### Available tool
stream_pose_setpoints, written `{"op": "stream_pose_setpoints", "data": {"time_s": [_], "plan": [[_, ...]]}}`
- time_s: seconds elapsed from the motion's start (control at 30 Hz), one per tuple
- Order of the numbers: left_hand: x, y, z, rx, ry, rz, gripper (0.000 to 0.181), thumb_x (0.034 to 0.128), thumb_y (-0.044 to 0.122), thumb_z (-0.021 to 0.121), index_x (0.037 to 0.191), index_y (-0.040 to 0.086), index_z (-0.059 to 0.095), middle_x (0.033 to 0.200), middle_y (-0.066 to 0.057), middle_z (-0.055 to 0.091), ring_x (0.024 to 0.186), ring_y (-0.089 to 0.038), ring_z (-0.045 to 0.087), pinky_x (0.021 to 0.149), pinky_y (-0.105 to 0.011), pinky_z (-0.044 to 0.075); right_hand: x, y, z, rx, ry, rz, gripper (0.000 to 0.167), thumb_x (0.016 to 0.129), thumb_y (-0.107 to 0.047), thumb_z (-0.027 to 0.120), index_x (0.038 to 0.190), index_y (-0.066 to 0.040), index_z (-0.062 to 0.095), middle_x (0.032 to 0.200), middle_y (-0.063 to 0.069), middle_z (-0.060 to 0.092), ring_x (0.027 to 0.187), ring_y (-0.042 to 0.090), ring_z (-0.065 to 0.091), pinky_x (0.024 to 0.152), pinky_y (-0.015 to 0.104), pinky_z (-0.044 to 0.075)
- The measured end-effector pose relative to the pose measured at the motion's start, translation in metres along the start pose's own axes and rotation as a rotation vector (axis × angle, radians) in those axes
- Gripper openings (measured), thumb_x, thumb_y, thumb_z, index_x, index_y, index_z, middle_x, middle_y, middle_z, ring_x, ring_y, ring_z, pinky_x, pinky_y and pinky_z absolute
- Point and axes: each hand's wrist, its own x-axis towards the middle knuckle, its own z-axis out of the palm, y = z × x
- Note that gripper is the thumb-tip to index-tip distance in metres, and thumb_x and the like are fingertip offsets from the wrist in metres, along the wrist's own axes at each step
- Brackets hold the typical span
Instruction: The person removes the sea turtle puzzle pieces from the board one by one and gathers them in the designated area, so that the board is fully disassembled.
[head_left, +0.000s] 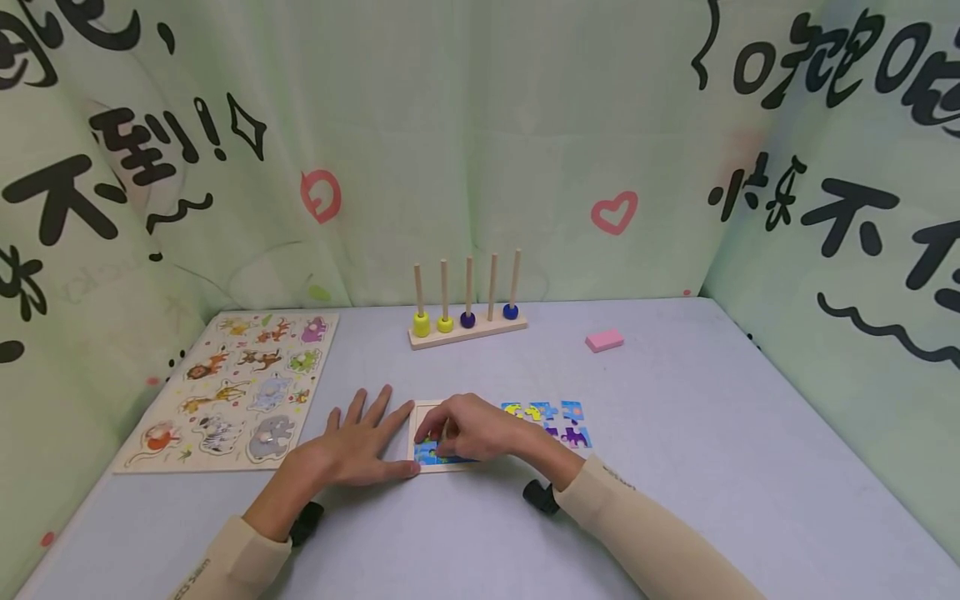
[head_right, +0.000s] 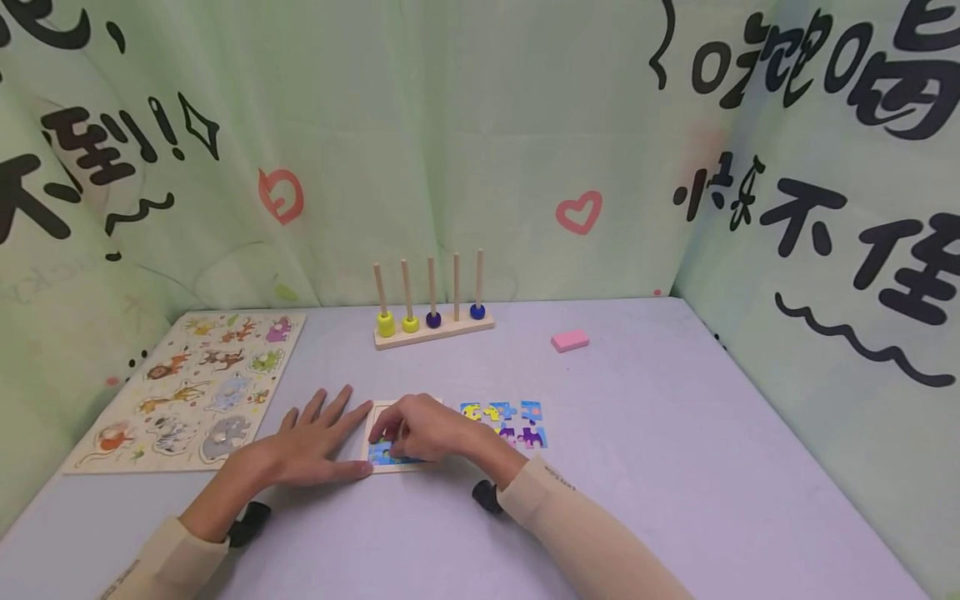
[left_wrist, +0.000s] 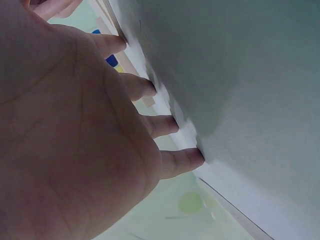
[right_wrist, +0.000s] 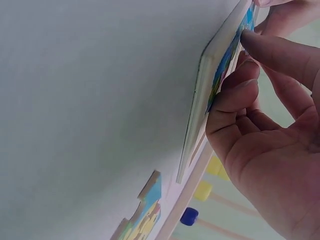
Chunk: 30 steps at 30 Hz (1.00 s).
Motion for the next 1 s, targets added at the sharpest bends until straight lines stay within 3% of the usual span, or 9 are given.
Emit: {"op": "stream_pose_setpoints", "data": {"time_s": [0.73,1.0], "plan": [[0.005,-0.007,0.003,-0.024,-0.006,-0.008,0.105,0.0892,0.083,0.056,0.171,0.026,0.023,0.180,-0.018,0.002,0.163,-0.055,-0.003,0.125,-0.081,0.003,0.001,0.003,-0.003,0.039,0.007,0.016,0.021,0.100,-0.004,0.070,0.117,-0.013,0.078,0.096,0.000,0.071,0.082,0.010,0.058,0.079,0.021,0.050],[0.012,-0.013,0.011,-0.004,0.014,-0.017,0.107,0.0873,0.086,0.055,0.171,0.028,0.023,0.181,-0.016,0.002,0.165,-0.053,-0.003,0.126,-0.080,0.004,-0.013,0.008,-0.013,0.079,0.042,0.062,0.023,0.100,-0.006,0.071,0.119,-0.018,0.079,0.102,-0.004,0.071,0.088,0.013,0.062,0.081,0.024,0.053]]}}
